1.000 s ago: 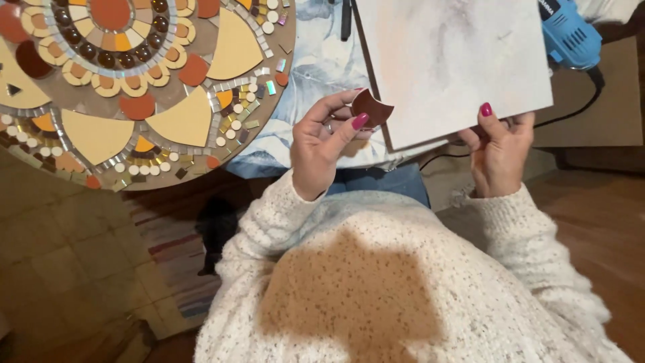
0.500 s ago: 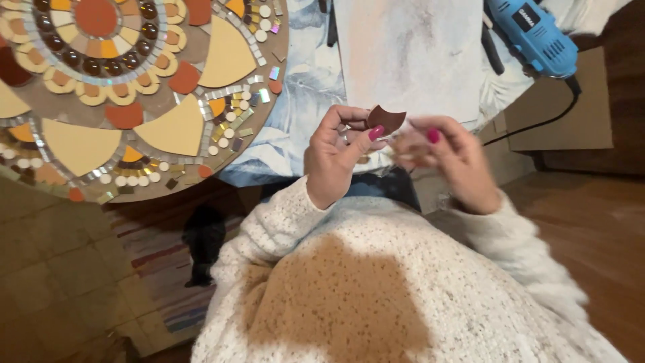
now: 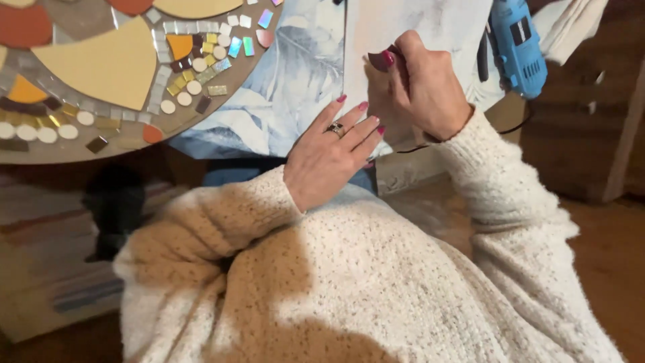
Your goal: Sanding the edges of a small tile piece for a mosaic using a power rotary tool and manual sandpaper.
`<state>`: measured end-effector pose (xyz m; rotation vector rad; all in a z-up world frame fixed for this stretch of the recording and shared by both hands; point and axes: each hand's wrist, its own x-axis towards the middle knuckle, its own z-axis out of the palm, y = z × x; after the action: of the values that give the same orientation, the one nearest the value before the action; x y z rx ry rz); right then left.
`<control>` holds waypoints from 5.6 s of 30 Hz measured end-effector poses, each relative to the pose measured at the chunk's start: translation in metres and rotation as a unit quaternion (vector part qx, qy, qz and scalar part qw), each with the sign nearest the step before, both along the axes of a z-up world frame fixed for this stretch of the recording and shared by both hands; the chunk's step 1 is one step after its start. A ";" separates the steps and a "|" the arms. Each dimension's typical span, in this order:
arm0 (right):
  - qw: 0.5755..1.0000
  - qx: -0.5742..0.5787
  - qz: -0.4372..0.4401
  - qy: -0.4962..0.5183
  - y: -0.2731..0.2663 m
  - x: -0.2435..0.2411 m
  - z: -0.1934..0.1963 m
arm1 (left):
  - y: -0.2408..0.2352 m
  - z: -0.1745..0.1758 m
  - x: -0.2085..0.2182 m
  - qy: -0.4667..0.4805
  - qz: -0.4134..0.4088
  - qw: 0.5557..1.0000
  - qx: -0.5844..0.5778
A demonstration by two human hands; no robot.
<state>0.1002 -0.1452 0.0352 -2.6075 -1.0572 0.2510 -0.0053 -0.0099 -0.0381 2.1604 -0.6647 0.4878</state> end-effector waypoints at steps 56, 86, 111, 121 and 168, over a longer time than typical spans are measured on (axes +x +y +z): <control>0.974 -0.164 0.054 -0.144 -0.006 0.015 -0.023 | -0.010 -0.021 0.001 0.068 -0.045 0.976 0.203; 0.896 -0.436 -0.009 -0.083 -0.118 0.013 -0.031 | -0.005 -0.020 -0.006 -0.007 -0.007 0.990 0.138; 0.879 -0.465 0.104 -0.006 -0.101 0.003 0.027 | 0.004 -0.008 0.004 0.029 -0.047 0.986 0.154; 0.988 0.044 0.116 -0.093 -0.002 0.030 -0.018 | 0.005 -0.009 0.003 0.055 -0.070 0.990 0.108; 0.833 0.203 -0.170 0.486 -0.098 -0.016 0.015 | 0.013 0.002 0.009 0.028 -0.070 0.997 0.035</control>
<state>0.0839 -0.2433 0.0500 -1.7990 -0.2258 0.9965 0.0039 0.0028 -0.0356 2.1666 -0.8053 0.3322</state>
